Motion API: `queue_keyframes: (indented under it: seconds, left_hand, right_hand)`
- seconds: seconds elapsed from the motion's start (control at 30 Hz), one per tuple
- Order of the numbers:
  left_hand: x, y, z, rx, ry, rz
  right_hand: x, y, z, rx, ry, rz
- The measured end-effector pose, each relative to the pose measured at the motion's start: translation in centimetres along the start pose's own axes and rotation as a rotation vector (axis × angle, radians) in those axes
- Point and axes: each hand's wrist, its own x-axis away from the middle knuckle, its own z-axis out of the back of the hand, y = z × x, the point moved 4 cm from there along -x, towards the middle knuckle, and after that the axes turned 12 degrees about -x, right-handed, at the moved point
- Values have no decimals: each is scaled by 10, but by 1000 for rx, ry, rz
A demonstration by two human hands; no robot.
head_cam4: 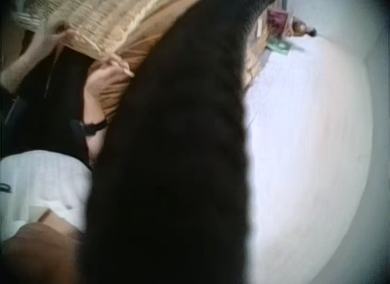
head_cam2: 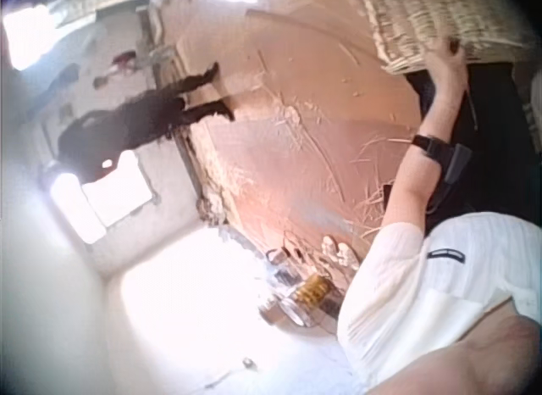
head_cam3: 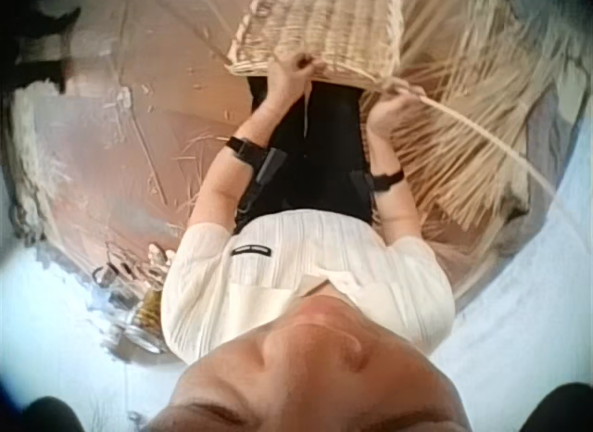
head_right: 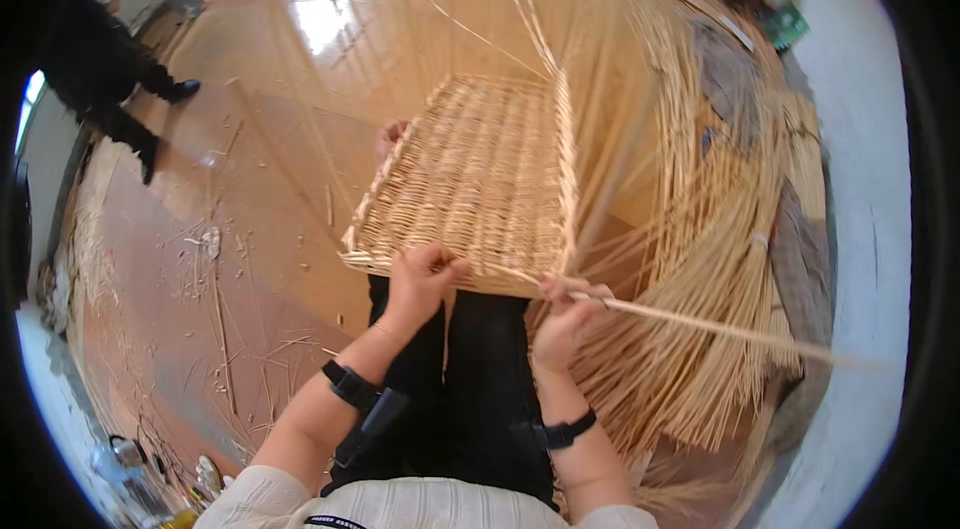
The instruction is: Weaving a rectangular wicker basket using long plant stalks.
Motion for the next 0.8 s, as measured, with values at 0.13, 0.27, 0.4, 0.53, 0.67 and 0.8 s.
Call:
queue_keyframes:
  seconds: [0.13,0.27,0.4,0.53,0.67,0.8]
  left_hand:
    - [2,-16,-30,-36,49,-23]
    - [5,1,-30,-132,13,195]
    - [7,-5,-18,-82,2,266]
    - [12,-7,6,-19,-55,270]
    - [27,-26,26,-152,125,62]
    - [58,13,25,-70,393,-39]
  right_hand:
    - [-5,4,13,-62,12,-22]
    - [48,-15,-1,-33,-56,-19]
    - [61,-23,-14,-56,-161,-13]
    - [71,-18,-13,-14,-363,12]
    - [71,-10,-17,-54,-442,-7]
    - [70,-4,-12,-54,-468,-18]
